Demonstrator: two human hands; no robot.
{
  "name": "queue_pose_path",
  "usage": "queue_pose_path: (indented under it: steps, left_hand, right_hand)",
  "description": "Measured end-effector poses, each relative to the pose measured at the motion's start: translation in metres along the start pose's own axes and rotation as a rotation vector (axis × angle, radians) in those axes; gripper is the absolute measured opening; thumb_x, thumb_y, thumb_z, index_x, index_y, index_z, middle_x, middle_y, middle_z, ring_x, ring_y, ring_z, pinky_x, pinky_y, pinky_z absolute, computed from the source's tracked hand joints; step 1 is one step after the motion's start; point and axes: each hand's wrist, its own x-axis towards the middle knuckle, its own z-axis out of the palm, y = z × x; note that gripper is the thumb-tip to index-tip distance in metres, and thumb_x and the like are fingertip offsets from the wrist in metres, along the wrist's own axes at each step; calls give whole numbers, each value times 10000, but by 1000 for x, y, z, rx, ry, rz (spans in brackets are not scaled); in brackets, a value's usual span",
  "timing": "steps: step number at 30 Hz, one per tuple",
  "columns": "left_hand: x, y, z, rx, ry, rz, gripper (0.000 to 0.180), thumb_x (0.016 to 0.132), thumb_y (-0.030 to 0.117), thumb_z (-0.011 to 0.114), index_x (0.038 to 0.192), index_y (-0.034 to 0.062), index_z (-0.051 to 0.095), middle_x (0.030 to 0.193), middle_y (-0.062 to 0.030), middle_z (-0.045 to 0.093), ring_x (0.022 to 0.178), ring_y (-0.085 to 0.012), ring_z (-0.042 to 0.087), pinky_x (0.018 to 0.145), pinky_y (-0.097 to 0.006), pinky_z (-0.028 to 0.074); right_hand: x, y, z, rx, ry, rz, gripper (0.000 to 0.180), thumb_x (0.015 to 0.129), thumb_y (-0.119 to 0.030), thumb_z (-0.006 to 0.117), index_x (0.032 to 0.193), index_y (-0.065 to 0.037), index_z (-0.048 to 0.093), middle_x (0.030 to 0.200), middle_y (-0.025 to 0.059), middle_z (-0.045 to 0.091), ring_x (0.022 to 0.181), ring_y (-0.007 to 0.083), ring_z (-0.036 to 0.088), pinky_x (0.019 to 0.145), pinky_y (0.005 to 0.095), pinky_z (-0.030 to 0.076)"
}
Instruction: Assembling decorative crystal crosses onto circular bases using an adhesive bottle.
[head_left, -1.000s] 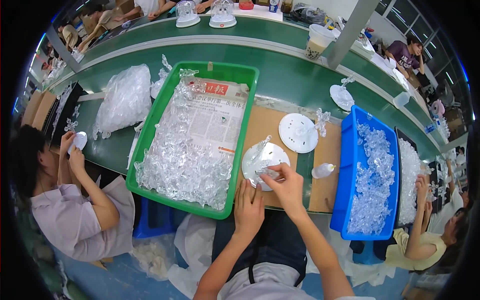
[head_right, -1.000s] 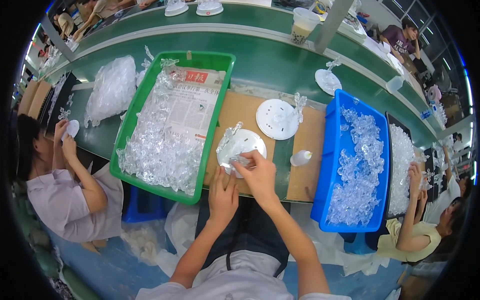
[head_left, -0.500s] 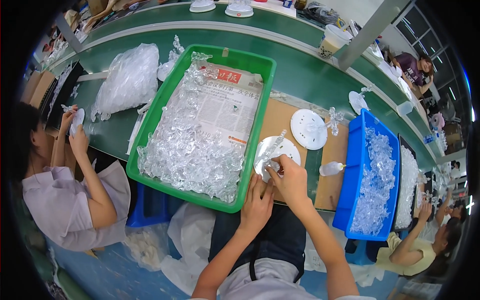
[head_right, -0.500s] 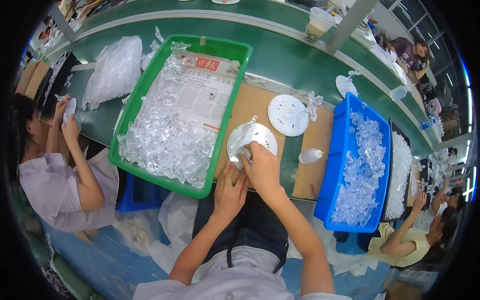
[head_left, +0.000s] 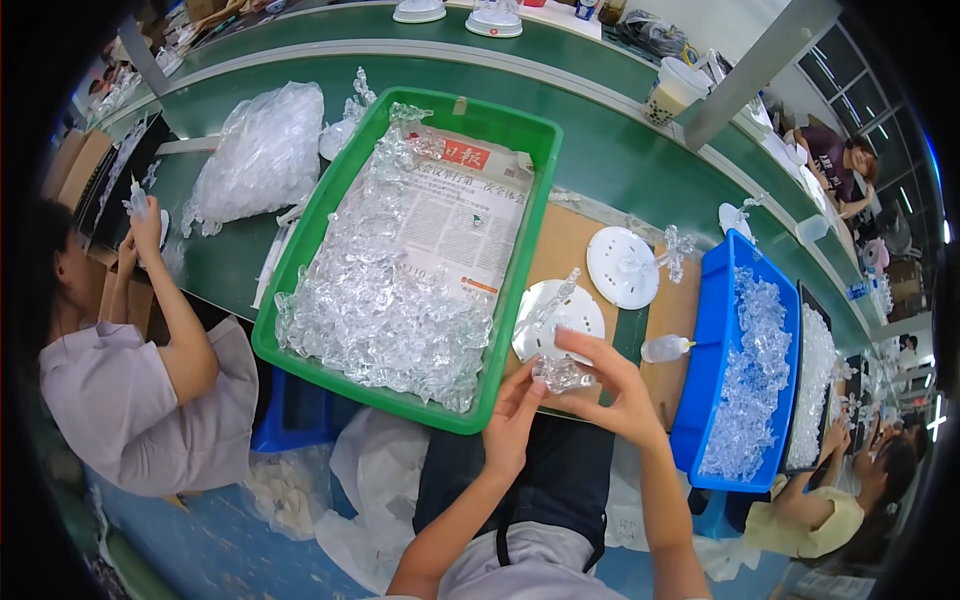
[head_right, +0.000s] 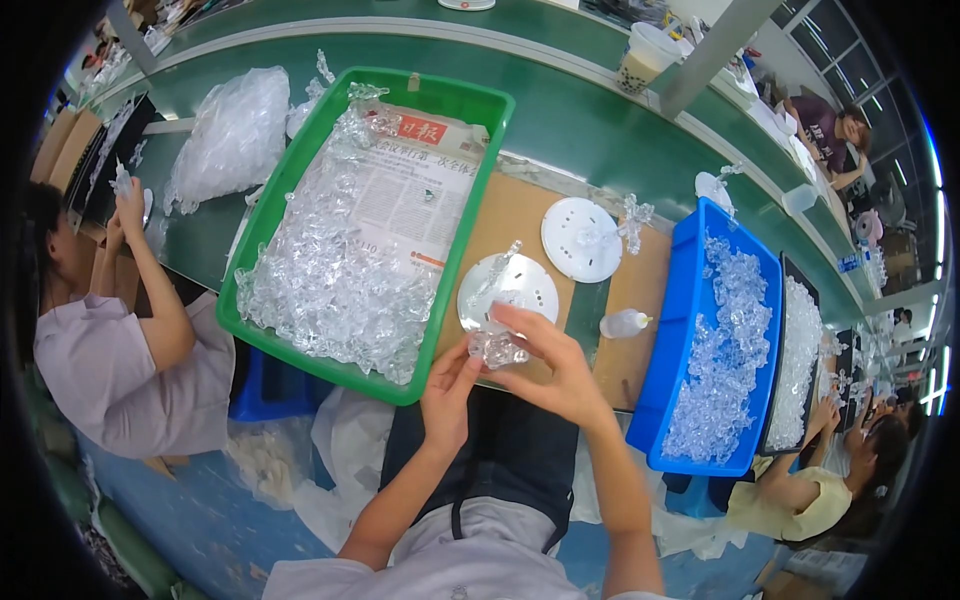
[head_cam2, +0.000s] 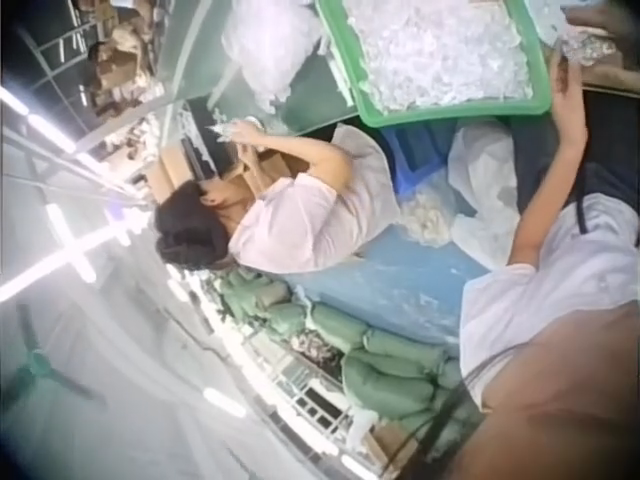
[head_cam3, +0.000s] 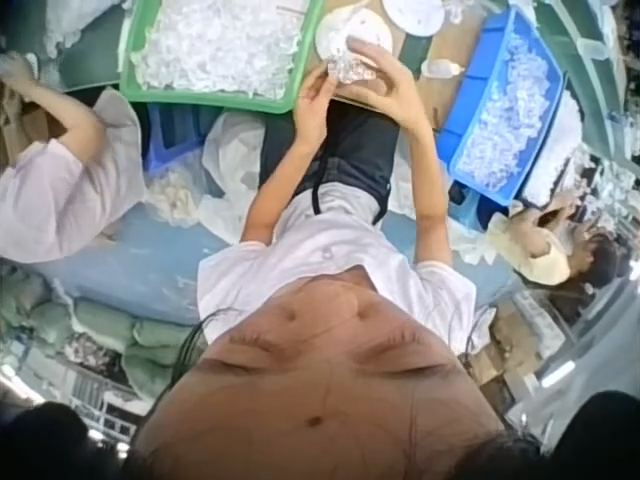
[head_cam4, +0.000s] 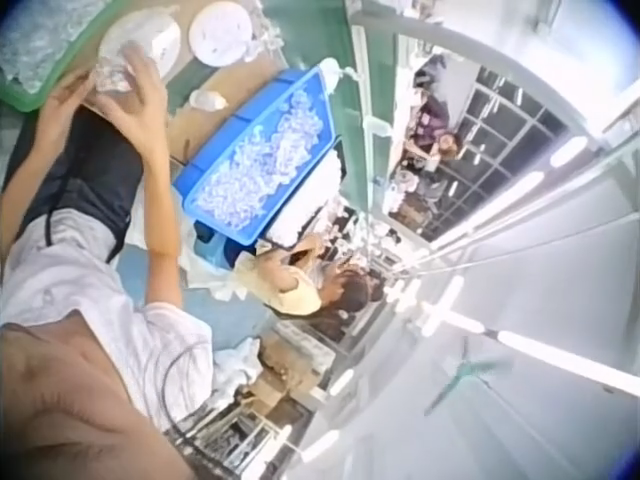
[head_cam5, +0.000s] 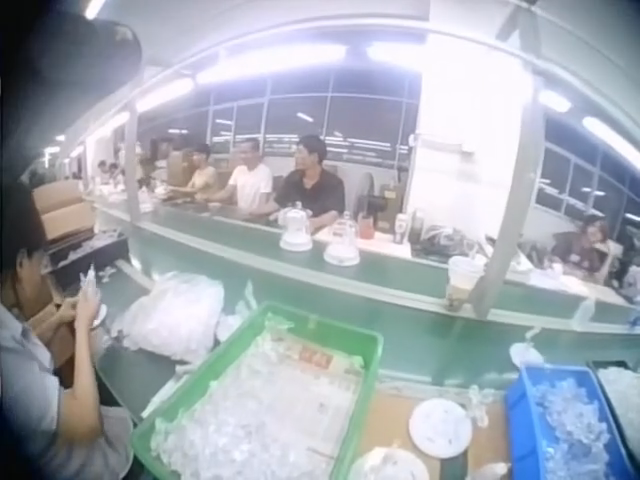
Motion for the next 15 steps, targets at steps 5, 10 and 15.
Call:
queue_pose_path:
  steps: [5, 10, 15]
  left_hand:
    - [6, -15, 7, 109, 206, 82, 244, 912, 57, 564, 1135, -36, 590, 1092, -89, 618, 981, -129, 580, 864, -268, 459]
    - [10, -6, -18, 1056, 36, 671, 209, 879, -6, 545, 1077, -51, 598, 1109, -158, 605, 1086, -299, 569, 909, -344, 443]
    - [7, -7, -31, 1167, -56, 675, 264, 830, -52, 525, 1089, -45, 580, 1167, -181, 558, 1144, -357, 516, 937, -390, 426]
  right_hand:
    - [2, 7, 28, 133, 346, 420, 412, 722, -47, 742, 1100, 19, 594, 1053, 95, 637, 950, 145, 601, 776, 260, 499]
    - [19, 24, 19, -40, 420, 396, 293, 726, -107, 743, 978, 13, 654, 934, 108, 680, 747, 133, 652, 619, 246, 515]
    - [30, 33, 32, -363, 336, 229, 244, 726, -129, 738, 923, -10, 657, 841, 119, 646, 646, 208, 643, 601, 297, 518]
